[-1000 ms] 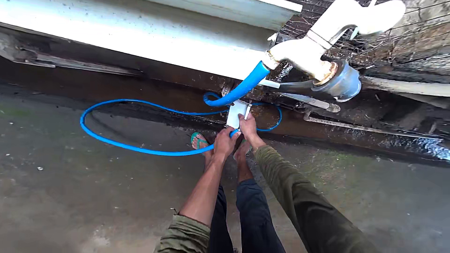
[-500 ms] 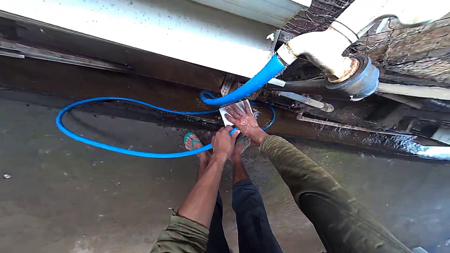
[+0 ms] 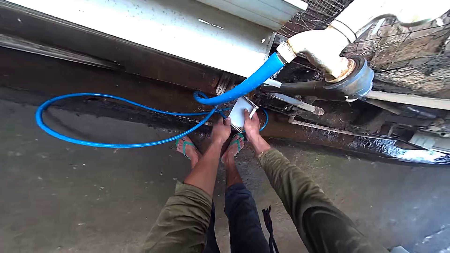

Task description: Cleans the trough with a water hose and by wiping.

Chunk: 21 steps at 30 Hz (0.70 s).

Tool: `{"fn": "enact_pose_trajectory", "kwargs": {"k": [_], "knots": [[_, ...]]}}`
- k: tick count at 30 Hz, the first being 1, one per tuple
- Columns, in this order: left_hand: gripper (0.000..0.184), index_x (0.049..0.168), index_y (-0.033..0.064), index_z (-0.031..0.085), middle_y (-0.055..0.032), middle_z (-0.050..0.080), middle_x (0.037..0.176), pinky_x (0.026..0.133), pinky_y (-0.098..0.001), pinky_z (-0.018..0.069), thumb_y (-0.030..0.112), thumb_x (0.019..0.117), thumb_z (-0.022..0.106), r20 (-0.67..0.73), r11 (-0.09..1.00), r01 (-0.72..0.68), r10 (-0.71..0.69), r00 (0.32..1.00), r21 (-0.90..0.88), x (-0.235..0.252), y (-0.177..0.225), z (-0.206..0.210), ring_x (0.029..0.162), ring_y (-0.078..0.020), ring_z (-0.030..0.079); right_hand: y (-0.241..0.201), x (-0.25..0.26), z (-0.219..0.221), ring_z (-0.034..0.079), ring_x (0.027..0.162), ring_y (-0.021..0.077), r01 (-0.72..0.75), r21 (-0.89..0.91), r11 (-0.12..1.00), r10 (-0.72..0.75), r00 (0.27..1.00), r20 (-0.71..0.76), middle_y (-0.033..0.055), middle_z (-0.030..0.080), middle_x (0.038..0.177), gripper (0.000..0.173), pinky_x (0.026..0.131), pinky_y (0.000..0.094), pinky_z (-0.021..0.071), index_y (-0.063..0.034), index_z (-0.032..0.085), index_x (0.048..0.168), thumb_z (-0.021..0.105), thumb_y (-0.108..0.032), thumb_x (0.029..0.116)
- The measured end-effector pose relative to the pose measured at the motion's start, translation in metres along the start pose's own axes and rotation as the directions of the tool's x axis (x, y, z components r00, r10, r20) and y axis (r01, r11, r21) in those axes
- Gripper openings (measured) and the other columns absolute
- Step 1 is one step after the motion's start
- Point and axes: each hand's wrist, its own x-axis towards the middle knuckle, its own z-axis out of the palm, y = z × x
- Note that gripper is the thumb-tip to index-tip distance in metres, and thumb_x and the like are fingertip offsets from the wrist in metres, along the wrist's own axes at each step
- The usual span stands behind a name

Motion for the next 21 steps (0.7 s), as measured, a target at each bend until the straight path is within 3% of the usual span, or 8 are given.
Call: {"fn": "enact_pose_trajectory", "kwargs": {"k": [2,5,7,10,12,15,18,21], "knots": [[0.064,0.154,0.0077,0.039,-0.0255,0.059,0.137,0.096,-0.0513,0.0539,0.054,0.1096,0.034,0.165,0.909,0.150,-0.091,0.982,-0.390,-0.016,0.006,0.019,0.118,-0.0366,0.064,0.008,-0.020,-0.006,0.068,0.110,0.0270,0.067,0.123,0.990,-0.060,0.997,-0.057,0.0195,0.070,0.119,0.042,0.099,0.0491,0.0542,-0.0026,0.058,0.137,0.056,-0.032,0.1071],[0.050,0.153,0.0033,0.036,-0.0268,0.053,0.140,0.093,-0.0501,0.0576,0.033,0.1129,0.040,0.093,0.742,0.092,-0.040,0.995,-0.664,-0.035,0.013,0.046,0.116,-0.0360,0.064,0.018,-0.058,-0.027,0.067,0.111,0.0225,0.096,0.370,0.924,-0.114,0.993,0.026,0.0228,0.065,0.123,0.044,0.099,0.0392,0.0559,0.0079,0.046,0.141,0.053,-0.020,0.1074],[0.044,0.151,-0.0009,0.037,-0.0273,0.058,0.133,0.094,-0.0475,0.0575,0.020,0.1127,0.039,-0.028,0.762,-0.065,0.061,0.998,-0.645,-0.042,0.014,0.054,0.114,-0.0328,0.066,0.017,-0.081,-0.055,0.062,0.118,0.0203,0.100,0.433,0.896,-0.180,0.973,0.147,0.0224,0.059,0.132,0.067,0.102,0.0365,0.0533,0.0112,0.039,0.144,0.044,-0.041,0.1031],[0.041,0.146,-0.0057,0.044,-0.0236,0.066,0.124,0.100,-0.0412,0.0545,0.014,0.1106,0.041,-0.117,0.770,-0.363,0.357,0.927,-0.525,-0.051,0.013,0.056,0.112,-0.0247,0.067,-0.010,-0.105,-0.106,0.064,0.120,0.0290,-0.130,0.521,0.844,-0.080,0.929,0.362,0.0205,0.058,0.140,0.118,0.094,0.0497,0.0588,0.0038,0.027,0.155,0.027,-0.091,0.0843],[0.039,0.143,-0.0038,0.051,-0.0200,0.067,0.125,0.102,-0.0393,0.0536,0.016,0.1104,0.042,-0.092,0.750,-0.499,0.515,0.853,-0.434,-0.060,0.023,0.055,0.114,-0.0213,0.067,-0.022,-0.102,-0.138,0.069,0.112,0.0338,-0.272,0.556,0.785,-0.054,0.865,0.499,0.0188,0.065,0.131,0.111,0.088,0.0555,0.0603,-0.0040,0.035,0.151,0.028,-0.092,0.0835],[0.037,0.138,-0.0016,0.058,-0.0190,0.070,0.122,0.104,-0.0427,0.0518,0.019,0.1095,0.045,-0.066,0.736,-0.630,0.636,0.769,-0.246,-0.083,0.048,0.059,0.114,-0.0243,0.068,-0.031,-0.087,-0.174,0.073,0.103,0.0321,-0.389,0.521,0.760,-0.122,0.701,0.702,0.0142,0.073,0.116,0.091,0.084,0.0537,0.0622,-0.0119,0.060,0.134,0.069,-0.080,0.0745],[0.032,0.120,-0.0029,0.070,-0.0186,0.073,0.110,0.101,-0.0464,0.0511,0.020,0.1047,0.055,-0.160,0.659,-0.740,0.722,0.673,-0.135,-0.093,0.065,0.063,0.107,-0.0282,0.069,-0.052,-0.071,-0.207,0.075,0.091,0.0278,-0.390,0.375,0.841,-0.120,0.542,0.832,0.0123,0.075,0.107,0.076,0.072,0.0448,0.0644,-0.0163,0.066,0.126,0.072,-0.073,0.0755],[0.046,0.123,-0.0088,0.065,-0.0196,0.071,0.119,0.105,-0.0434,0.0499,0.025,0.1101,0.036,-0.144,0.675,-0.643,0.641,0.754,-0.363,-0.099,0.081,0.049,0.117,-0.0256,0.066,-0.094,-0.065,-0.243,0.074,0.076,0.0202,-0.181,0.201,0.963,-0.032,0.663,0.748,0.0072,0.076,0.094,0.069,0.063,0.0367,0.0634,-0.0147,0.061,0.122,0.069,-0.066,0.0773]]}}
